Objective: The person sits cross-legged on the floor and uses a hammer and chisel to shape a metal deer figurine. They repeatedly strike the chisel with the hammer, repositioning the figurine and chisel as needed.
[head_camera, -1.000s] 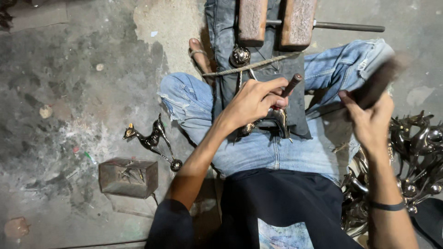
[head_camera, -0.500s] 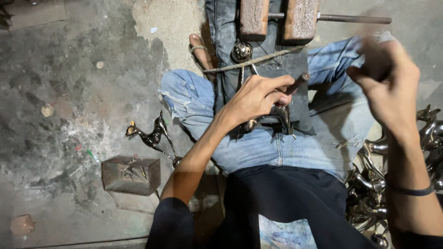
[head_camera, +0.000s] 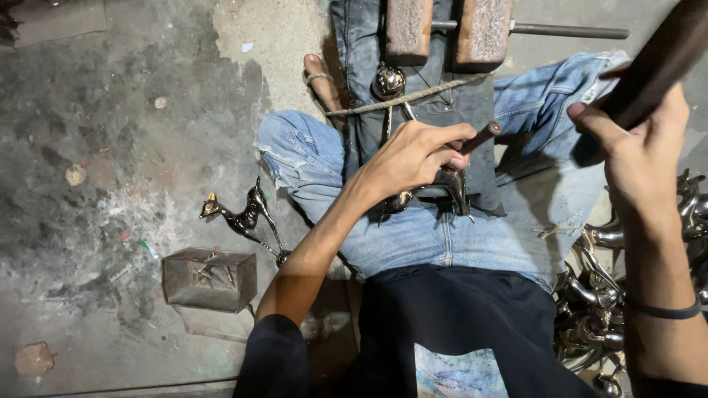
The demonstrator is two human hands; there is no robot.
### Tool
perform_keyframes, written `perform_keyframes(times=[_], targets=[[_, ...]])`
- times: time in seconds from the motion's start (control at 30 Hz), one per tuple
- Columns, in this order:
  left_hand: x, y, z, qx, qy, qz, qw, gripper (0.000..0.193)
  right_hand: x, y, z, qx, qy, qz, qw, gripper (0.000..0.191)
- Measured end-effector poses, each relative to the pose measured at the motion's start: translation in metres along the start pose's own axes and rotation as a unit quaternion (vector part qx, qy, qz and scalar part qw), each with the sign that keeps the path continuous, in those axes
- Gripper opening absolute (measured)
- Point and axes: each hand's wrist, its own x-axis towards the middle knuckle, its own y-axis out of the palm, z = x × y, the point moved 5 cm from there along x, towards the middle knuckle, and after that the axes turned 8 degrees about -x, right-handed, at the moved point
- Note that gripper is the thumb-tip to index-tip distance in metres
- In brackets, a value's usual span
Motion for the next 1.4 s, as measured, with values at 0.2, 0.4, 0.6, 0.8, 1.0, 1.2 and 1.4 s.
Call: perform_keyframes(times=[0.2,0.4,0.6,0.8,1.0,1.2,1.4], targets=[[0.002,0.002,0.001,-0.009,0.032,0.027,0.999,0.038,-0.011,0.005,-0.007,-0.010,0.008,0.026,1.000,0.040],[0.007,0.006,0.003,0.002,-0.011,0.083,0.996,0.032,-0.029,0.009,-0.002,0.037,0.042,-0.022,0.998,0.038],[0.015,0.010,-0.007,0.022,0.047,0.143,0.988,0.036,-0.051,0.015,-0.015,0.069,-0.004,-0.086,0.994,0.040],[0.027,0.023,-0.008,0.072,0.025,0.213,0.974,0.053,-0.092,0.043,-0.054,-0.062,-0.038,-0.064,0.995,0.040],[0.022,0.005,-0.009,0.012,0.046,0.073,0.996,0.037,-0.101,0.036,-0.071,-0.022,0.012,-0.090,0.996,0.025],[-0.014,-0.006,-0.001,-0.121,-0.123,-0.146,0.974,0.020,-0.068,0.039,-0.068,0.148,0.029,-0.162,0.975,0.020],[-0.033,0.016,-0.010,-0.096,-0.143,-0.326,0.930,0.017,-0.020,0.031,-0.051,0.218,-0.005,-0.034,0.975,0.025]])
